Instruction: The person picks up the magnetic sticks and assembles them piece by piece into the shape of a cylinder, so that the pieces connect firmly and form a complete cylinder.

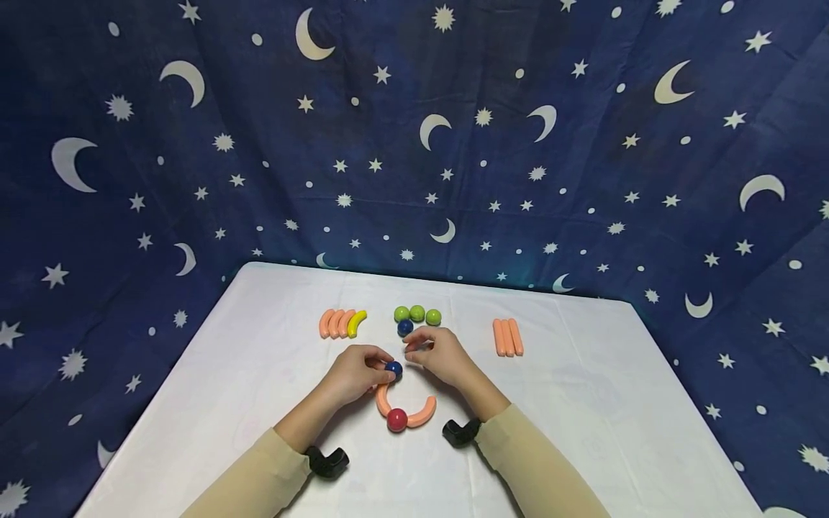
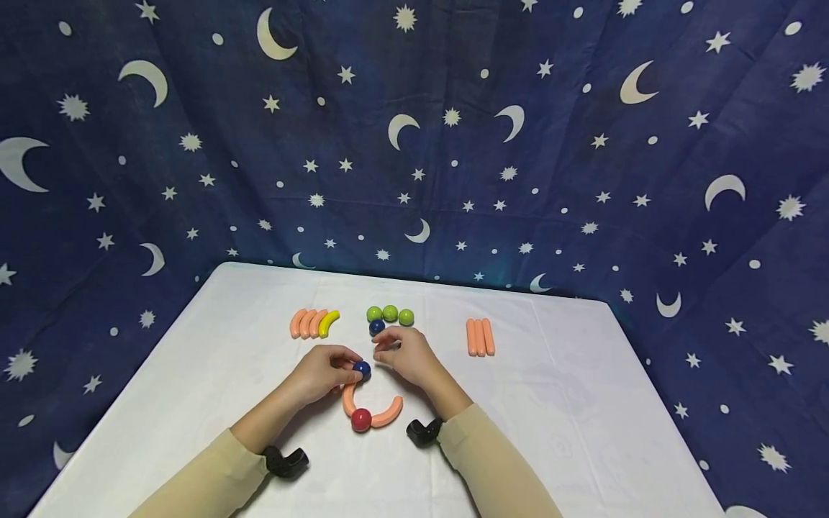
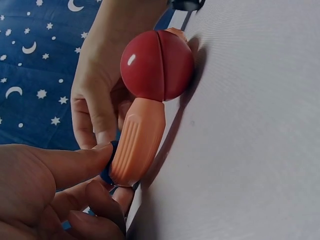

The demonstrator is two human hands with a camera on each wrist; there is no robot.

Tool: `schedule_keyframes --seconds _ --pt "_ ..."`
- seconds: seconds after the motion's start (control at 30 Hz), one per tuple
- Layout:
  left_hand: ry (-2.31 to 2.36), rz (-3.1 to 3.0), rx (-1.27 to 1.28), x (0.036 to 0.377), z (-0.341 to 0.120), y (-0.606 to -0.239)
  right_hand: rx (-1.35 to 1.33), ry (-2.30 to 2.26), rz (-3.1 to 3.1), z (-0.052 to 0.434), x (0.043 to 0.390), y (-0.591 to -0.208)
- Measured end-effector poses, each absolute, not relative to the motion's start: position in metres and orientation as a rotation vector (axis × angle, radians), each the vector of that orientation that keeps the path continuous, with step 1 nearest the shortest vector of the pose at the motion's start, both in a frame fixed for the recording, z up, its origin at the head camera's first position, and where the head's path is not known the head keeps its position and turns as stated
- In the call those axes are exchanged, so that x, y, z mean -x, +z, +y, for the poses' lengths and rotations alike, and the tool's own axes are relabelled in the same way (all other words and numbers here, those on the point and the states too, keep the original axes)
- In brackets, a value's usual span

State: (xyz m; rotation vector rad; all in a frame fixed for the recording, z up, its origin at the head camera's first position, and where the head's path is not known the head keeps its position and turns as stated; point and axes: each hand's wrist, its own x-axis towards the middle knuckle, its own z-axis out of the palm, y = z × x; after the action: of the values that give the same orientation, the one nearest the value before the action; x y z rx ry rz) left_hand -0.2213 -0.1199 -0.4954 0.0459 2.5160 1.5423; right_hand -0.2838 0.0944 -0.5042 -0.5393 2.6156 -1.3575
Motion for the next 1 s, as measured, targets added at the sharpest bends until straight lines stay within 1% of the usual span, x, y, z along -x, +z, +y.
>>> schedule_keyframes --seconds 0.17,0.27,0.57,1.0 --pt "1.528 2.515 -0.037 0.222 -0.118 -0.497 0.37 -1.438 2.72 0.092 0.296 -0.502" --pt "1.521 2.513 -0.039 0.221 -0.118 -0.497 0.323 -1.441 2.768 0.089 0.302 -0.501" --pt "1.541 2.53 -0.064 0.221 -0.118 -0.501 0.292 -1.392 2.815 0.082 0.312 -0.503" --pt "1.569 2.532 -0.055 0.224 -0.123 -0.5 0.351 -1.247 2.817 0.076 0.313 -0.503"
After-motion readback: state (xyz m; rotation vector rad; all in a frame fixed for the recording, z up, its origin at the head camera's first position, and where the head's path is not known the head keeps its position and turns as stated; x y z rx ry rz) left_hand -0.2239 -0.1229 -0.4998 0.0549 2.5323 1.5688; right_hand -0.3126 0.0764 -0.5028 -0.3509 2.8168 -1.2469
